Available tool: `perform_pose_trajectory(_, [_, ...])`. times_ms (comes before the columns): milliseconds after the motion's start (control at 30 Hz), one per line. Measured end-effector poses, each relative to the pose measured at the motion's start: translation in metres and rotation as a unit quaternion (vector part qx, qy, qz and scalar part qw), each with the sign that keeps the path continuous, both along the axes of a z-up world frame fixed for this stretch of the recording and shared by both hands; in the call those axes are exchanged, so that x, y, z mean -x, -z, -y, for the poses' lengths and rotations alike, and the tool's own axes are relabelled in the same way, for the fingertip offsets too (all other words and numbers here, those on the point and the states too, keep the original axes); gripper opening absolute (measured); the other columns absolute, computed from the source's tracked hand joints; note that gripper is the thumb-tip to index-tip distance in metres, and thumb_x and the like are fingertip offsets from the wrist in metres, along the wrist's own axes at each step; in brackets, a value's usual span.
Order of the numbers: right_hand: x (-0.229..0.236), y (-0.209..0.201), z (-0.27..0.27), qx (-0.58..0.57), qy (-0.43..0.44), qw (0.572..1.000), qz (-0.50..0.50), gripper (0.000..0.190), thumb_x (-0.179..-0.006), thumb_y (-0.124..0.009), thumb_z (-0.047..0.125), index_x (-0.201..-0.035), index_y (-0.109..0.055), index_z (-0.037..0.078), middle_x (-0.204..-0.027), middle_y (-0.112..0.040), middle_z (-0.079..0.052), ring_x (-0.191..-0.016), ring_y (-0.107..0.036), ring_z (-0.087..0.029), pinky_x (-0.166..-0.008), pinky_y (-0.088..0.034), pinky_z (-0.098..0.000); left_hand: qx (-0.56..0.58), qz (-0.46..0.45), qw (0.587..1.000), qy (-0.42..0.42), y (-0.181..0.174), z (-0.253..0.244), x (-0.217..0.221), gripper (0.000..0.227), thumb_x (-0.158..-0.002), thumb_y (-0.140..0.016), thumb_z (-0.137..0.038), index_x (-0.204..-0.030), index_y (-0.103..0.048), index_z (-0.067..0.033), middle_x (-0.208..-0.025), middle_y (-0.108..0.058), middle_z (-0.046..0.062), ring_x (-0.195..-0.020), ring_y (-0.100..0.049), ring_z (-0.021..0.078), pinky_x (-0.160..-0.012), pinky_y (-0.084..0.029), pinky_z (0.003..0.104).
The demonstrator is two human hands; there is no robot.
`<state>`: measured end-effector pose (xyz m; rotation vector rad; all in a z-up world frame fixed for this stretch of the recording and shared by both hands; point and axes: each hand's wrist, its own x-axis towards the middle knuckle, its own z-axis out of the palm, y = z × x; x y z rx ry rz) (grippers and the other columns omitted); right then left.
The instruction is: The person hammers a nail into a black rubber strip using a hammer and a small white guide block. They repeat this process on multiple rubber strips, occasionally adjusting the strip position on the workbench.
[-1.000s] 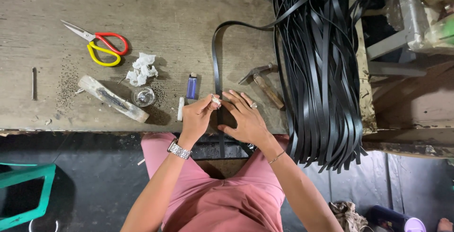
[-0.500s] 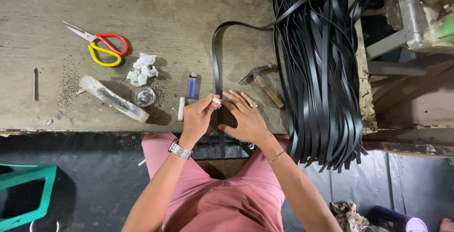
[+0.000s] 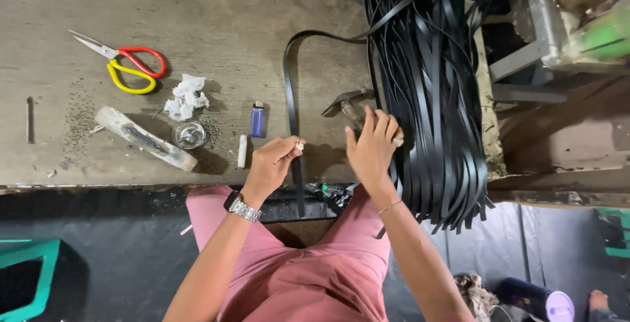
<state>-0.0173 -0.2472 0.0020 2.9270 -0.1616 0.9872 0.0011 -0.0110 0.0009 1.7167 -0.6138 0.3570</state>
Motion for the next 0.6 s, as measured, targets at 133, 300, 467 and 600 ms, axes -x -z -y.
perform_pose_trajectory(133, [-0.002, 0.011, 0.024, 0.101, -0.025, 0.993, -0.052, 0.035, -0.094, -0.066, 0.044, -0.110, -0.069, 0.013, -0.096, -0.060, -0.003, -0.098, -0.060, -0.025, -0.082, -0.045, -0.0440, -0.013, 0.020, 1.000, 0.011, -0.003, -0.003, -0.003, 0.010, -0.093, -0.074, -0.001, -0.098, -0.078, -0.0083, -0.073, -0.072, 0.004, -0.067, -0.071, 0.0196, -0.068, -0.059, 0.028])
perform_pose_trajectory(300, [0.012, -0.019, 0.022, -0.299, -0.033, 0.938, -0.174, 0.054, -0.101, -0.057, 0.059, -0.104, -0.068, 0.005, -0.081, -0.069, -0.019, -0.079, -0.072, -0.042, -0.062, -0.052, -0.0499, 0.039, -0.019, 0.998, 0.047, -0.005, -0.005, -0.002, 0.019, -0.095, -0.066, 0.007, -0.107, -0.077, -0.0037, -0.077, -0.072, 0.012, -0.070, -0.070, 0.0231, -0.071, -0.058, 0.033])
perform_pose_trajectory(467, [0.036, -0.033, 0.009, -0.229, -0.063, 0.964, -0.121, 0.051, -0.097, -0.064, 0.056, -0.115, -0.071, 0.009, -0.089, -0.072, -0.015, -0.085, -0.074, -0.034, -0.072, -0.058, -0.0418, 0.040, -0.049, 0.996, 0.061, 0.012, -0.009, -0.004, 0.023, -0.097, -0.062, 0.008, -0.114, -0.075, -0.0015, -0.082, -0.073, 0.016, -0.076, -0.073, 0.0267, -0.072, -0.058, 0.038])
perform_pose_trajectory(600, [0.014, -0.026, 0.007, -0.038, -0.065, 0.997, 0.013, 0.033, -0.096, -0.069, 0.043, -0.114, -0.068, 0.015, -0.096, -0.066, -0.002, -0.087, -0.069, -0.023, -0.070, -0.057, -0.0351, 0.013, -0.039, 0.999, 0.036, 0.001, -0.008, -0.003, 0.023, -0.096, -0.066, 0.004, -0.112, -0.078, -0.0066, -0.083, -0.075, 0.011, -0.076, -0.074, 0.0219, -0.074, -0.059, 0.034])
